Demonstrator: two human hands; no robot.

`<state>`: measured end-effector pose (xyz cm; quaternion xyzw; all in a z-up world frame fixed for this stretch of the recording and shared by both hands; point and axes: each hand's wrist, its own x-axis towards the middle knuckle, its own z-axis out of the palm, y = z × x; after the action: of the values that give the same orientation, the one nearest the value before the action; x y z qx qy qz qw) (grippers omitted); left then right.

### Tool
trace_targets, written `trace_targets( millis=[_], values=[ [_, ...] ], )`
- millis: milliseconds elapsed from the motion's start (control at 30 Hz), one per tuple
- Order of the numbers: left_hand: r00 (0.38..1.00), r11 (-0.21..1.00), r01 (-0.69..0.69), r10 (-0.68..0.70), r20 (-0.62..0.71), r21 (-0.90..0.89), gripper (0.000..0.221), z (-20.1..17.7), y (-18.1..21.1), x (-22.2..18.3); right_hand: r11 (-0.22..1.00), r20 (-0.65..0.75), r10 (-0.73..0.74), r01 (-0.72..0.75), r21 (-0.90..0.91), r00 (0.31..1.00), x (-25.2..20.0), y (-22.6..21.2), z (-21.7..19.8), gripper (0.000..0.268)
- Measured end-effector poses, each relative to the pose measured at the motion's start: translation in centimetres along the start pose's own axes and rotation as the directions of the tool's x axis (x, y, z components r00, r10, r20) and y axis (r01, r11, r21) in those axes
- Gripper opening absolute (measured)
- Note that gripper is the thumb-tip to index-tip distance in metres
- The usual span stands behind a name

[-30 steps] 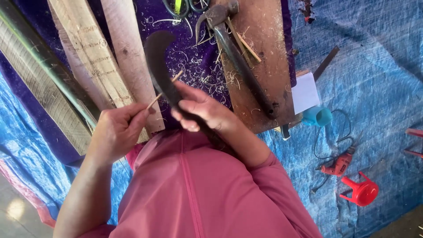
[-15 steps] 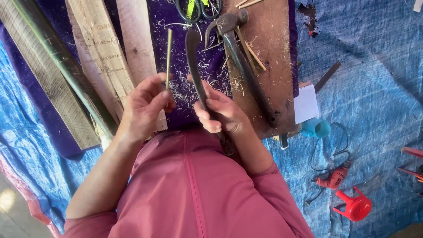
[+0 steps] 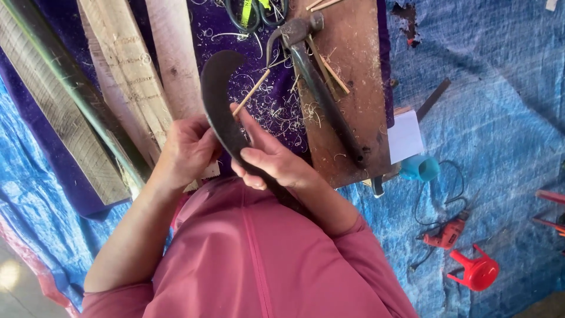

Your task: Shaving a thin wooden stick using a curved hand blade to smooth or sharpen it.

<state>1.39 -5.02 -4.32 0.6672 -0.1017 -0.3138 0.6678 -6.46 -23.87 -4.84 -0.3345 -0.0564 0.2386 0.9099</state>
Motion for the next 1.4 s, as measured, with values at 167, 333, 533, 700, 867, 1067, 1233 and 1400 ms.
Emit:
trace_targets(
  millis=[167, 333, 533, 700, 867, 1067, 1233, 1400],
  values=[
    [0.999, 0.999, 0.029, -0.030, 0.044, 0.036, 0.022, -0.8, 1.4, -1.0, 1.000, -0.041, 0.000, -0.001, -0.023, 0.999, 0.0, 0.8, -1.1, 0.067],
    [0.998, 0.997, 0.035, -0.037, 0.041, 0.062, 0.028, -1.6, 0.6, -2.5, 1.000, -0.107, -0.013, 0.010, -0.021, 0.994, -0.2, 0.0, -3.0, 0.058],
    [0.999, 0.997, 0.013, -0.017, 0.047, 0.081, 0.021, -1.6, 1.5, -2.2, 0.997, -0.067, 0.076, -0.077, -0.006, 0.995, 0.2, 0.9, -1.6, 0.064],
    [0.994, 0.994, -0.029, 0.018, 0.108, 0.106, 0.028, -2.2, 1.7, -2.8, 0.999, -0.131, -0.019, 0.024, 0.037, 0.991, -0.9, -0.9, -5.7, 0.064],
    [0.991, 0.997, -0.053, 0.046, 0.122, 0.055, 0.031, -2.0, 0.8, -1.8, 0.999, -0.081, 0.004, 0.000, 0.049, 0.997, -0.1, -0.3, -1.5, 0.082],
    [0.984, 1.000, -0.020, 0.017, 0.177, 0.015, 0.028, -1.8, 1.0, -1.2, 0.999, -0.010, -0.007, 0.007, 0.044, 1.000, 0.3, 1.5, -1.8, 0.071],
    [0.976, 0.998, -0.055, 0.058, 0.210, -0.019, 0.033, -2.6, -0.1, -2.1, 0.999, -0.118, -0.006, 0.012, 0.052, 0.993, -0.4, 0.3, -3.6, 0.062],
    [0.980, 0.989, 0.003, 0.026, 0.199, -0.146, 0.035, -2.1, -0.8, -1.4, 0.994, -0.060, 0.090, -0.085, 0.074, 0.994, 0.8, 0.6, -0.4, 0.071]
  ],
)
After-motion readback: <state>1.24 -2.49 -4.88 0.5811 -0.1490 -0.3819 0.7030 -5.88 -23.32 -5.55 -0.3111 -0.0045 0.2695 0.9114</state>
